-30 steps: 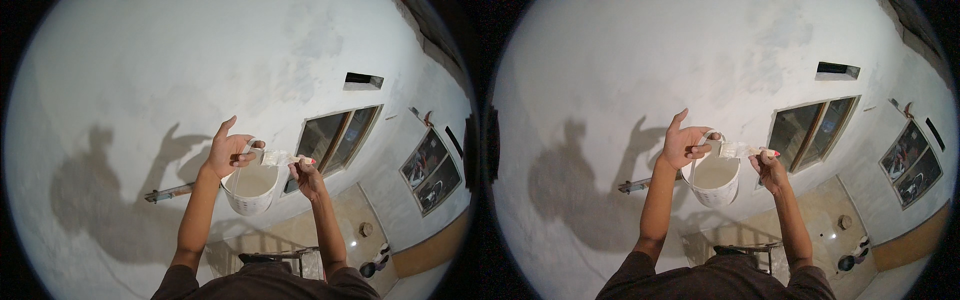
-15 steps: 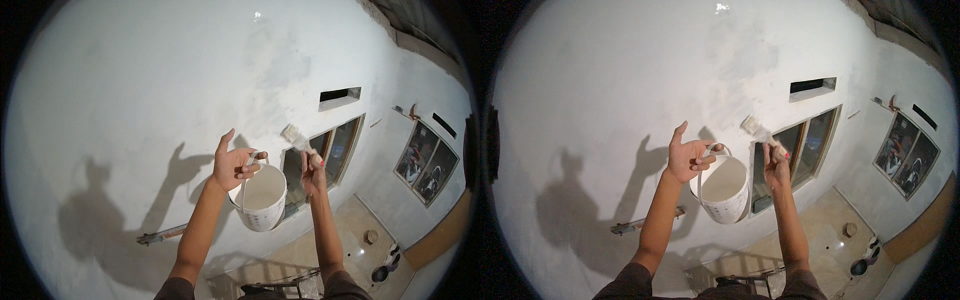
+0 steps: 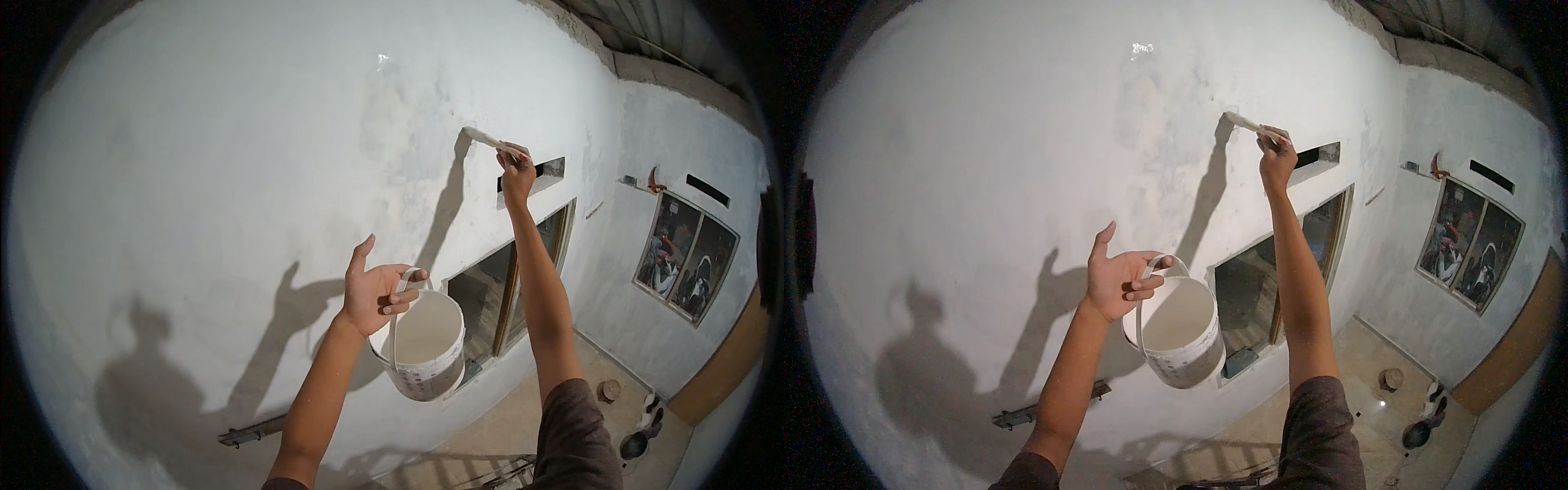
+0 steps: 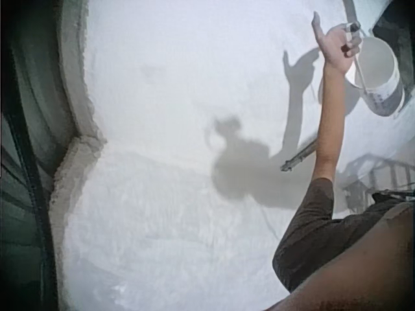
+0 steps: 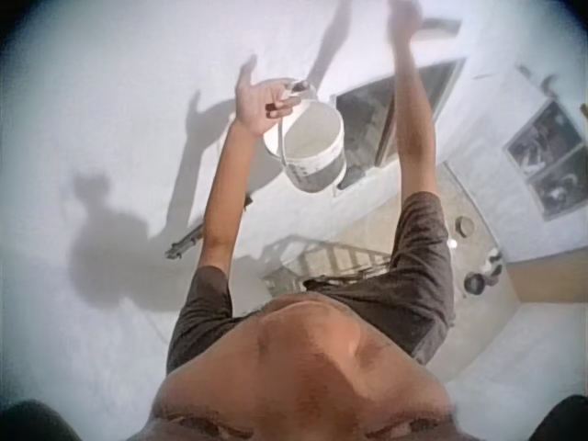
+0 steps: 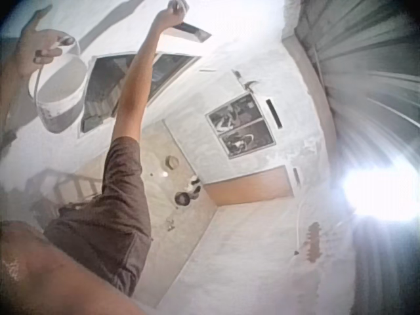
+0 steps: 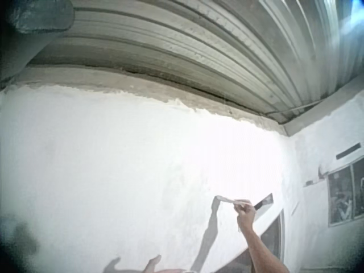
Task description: The person uses a brush to apply white paint to the upper portion of a wall, repeatedly dipping the brush into a small white bucket held in their other hand.
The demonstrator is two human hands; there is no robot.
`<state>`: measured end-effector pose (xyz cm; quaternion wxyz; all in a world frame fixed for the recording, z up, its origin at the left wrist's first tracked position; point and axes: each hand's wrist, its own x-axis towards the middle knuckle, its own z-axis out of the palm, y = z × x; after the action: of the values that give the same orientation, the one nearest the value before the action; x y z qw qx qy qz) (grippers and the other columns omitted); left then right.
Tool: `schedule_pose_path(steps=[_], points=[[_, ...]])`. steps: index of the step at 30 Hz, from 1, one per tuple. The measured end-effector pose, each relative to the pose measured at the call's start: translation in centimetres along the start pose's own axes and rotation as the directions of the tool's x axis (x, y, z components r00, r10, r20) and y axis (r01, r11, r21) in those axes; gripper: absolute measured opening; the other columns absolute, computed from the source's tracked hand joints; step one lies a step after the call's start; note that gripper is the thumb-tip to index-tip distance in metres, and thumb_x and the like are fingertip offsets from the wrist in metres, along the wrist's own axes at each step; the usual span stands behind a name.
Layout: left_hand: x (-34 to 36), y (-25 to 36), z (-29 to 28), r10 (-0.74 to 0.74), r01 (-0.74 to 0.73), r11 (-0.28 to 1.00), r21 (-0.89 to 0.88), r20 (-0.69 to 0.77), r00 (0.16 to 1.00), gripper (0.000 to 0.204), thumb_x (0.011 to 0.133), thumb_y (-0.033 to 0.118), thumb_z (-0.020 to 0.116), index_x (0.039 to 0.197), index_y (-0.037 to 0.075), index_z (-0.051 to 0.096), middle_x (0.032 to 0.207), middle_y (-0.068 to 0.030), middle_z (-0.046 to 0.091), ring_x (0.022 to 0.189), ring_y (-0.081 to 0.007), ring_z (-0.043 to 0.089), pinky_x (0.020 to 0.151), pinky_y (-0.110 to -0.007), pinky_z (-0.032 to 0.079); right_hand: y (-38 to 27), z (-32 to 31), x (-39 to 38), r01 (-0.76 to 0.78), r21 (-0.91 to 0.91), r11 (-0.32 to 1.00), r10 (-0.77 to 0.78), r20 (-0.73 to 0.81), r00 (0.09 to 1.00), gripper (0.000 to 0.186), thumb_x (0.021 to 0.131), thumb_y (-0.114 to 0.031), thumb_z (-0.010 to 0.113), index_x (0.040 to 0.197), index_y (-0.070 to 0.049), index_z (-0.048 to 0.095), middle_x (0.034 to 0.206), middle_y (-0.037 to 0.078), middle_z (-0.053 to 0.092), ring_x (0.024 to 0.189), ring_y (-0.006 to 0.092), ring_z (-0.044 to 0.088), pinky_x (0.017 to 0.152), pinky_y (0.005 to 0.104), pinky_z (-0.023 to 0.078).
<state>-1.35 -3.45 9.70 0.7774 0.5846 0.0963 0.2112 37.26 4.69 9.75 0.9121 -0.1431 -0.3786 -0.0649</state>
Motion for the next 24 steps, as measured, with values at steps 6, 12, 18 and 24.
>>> schedule_pose_path(steps=[6, 12, 18, 24], points=[[-0.2, 0.8, 0.3, -0.065, 0.065, 0.997, 0.031, -0.015, 0.998, 0.103, 0.083, 0.078, 0.041, 0.113, -0.021, 0.047, 0.103, -0.0122, 0.054, 0.052, -0.0076, 0.034, 0.036, -0.020, 0.021, -0.1, -2.2, -2.5, -0.074, -0.238, 0.969, 0.129, 0.226, 0.965, 0.026, 0.086, 0.018, 0.046, 0.100, 0.006, 0.065, 0.095, 0.008, 0.068, 0.091, 0.0148, 0.067, 0.084, 0.0290, 0.057], [0.2, 0.5, 0.4, -0.113, 0.112, 0.994, 0.007, 0.018, 0.993, 0.100, 0.084, 0.076, 0.042, 0.112, -0.020, 0.047, 0.101, -0.0122, 0.055, 0.052, -0.0077, 0.035, 0.036, -0.019, 0.021, -2.1, -1.9, 3.5, 0.087, -0.366, 0.927, 0.074, 0.406, 0.911, 0.029, 0.084, 0.018, 0.044, 0.101, 0.006, 0.065, 0.097, 0.010, 0.069, 0.092, 0.0173, 0.069, 0.084, 0.0289, 0.058], [-0.2, 0.7, 1.4, -0.118, 0.118, 0.993, 0.006, 0.032, 0.992, 0.098, 0.084, 0.076, 0.042, 0.111, -0.018, 0.047, 0.100, -0.0109, 0.053, 0.053, -0.0077, 0.035, 0.036, -0.020, 0.021, -4.3, 4.0, 7.1, 0.129, -0.112, 0.985, -0.094, 0.272, 0.958, 0.036, 0.078, 0.020, 0.044, 0.102, 0.005, 0.066, 0.098, 0.012, 0.070, 0.096, 0.0188, 0.070, 0.088, 0.0306, 0.058], [-0.7, 1.1, 1.8, -0.106, 0.106, 0.994, 0.011, 0.048, 0.993, 0.095, 0.085, 0.076, 0.041, 0.107, -0.016, 0.051, 0.093, -0.0076, 0.052, 0.053, -0.0074, 0.037, 0.037, -0.020, 0.021, -4.2, 1.1, 6.2, 0.249, -0.407, 0.879, -0.048, 0.444, 0.895, 0.022, 0.083, 0.017, 0.055, 0.097, 0.006, 0.067, 0.097, 0.009, 0.072, 0.087, 0.0161, 0.070, 0.081, 0.0278, 0.057]])
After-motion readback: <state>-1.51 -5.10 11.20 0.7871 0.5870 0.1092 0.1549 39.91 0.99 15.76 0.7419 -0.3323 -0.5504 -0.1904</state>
